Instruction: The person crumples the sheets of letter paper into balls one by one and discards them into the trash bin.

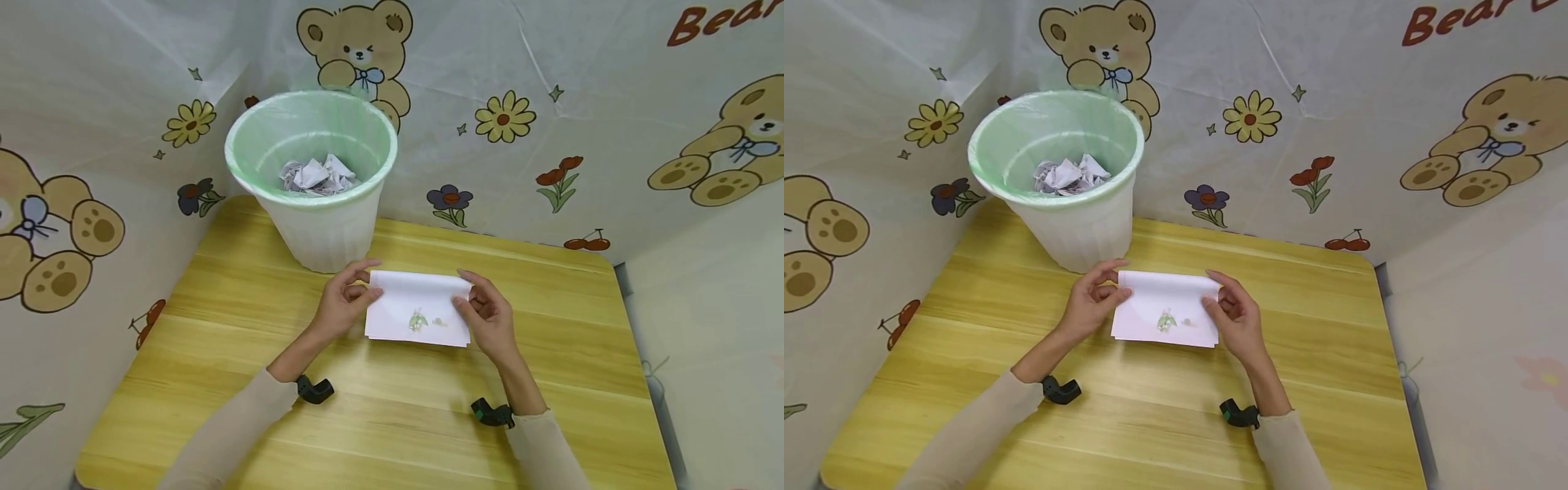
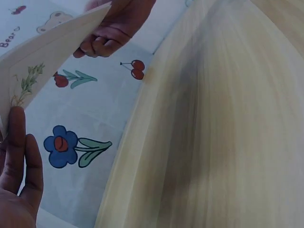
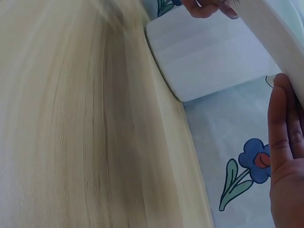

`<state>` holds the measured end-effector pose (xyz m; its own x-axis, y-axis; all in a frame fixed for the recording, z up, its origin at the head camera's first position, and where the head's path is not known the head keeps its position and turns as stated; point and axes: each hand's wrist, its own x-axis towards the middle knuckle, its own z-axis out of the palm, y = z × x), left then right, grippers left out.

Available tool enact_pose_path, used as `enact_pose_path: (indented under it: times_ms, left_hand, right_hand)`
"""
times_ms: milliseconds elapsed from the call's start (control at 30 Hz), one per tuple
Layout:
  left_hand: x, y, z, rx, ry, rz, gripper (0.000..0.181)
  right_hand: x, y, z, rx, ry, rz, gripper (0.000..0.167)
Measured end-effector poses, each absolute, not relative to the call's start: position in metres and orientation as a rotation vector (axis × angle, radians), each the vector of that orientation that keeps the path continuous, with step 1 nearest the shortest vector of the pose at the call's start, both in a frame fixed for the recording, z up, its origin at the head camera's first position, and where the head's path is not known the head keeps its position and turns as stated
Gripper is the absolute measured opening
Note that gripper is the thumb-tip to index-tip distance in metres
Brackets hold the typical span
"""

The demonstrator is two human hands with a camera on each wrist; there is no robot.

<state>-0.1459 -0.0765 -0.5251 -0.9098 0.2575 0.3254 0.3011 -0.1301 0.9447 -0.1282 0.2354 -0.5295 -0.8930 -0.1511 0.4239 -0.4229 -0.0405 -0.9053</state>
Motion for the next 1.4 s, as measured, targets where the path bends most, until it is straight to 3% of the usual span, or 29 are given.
enact_pose_path:
  times_ms: [433, 733, 1033, 1233, 1400]
  left_hand:
    - [-0.139, -0.076, -0.518, -0.616, -2.131, -2.027, 0.01]
    - [-0.138, -0.075, -0.519, -0.647, -2.139, -2.013, 0.009]
    - [-0.137, -0.066, -0.519, -0.771, -2.077, -1.819, 0.011]
    - [-0.13, -0.056, -0.522, -0.857, -2.065, -1.812, 0.014]
    - [-0.125, -0.037, -0.531, -0.863, -2.101, -1.898, 0.01]
  right_hand:
    - [-0.118, 0.234, -0.516, 0.466, -2.073, 2.079, 0.011]
    - [-0.115, 0.233, -0.514, 0.437, -2.149, 2.0, 0.009]
    - [-0.105, 0.223, -0.516, 0.42, -2.221, 1.607, 0.015]
    - [-0.107, 0.207, -0.504, 0.54, -2.283, 1.297, 0.015]
    - [-0.115, 0.185, -0.495, 0.597, -2.262, 1.326, 0.012]
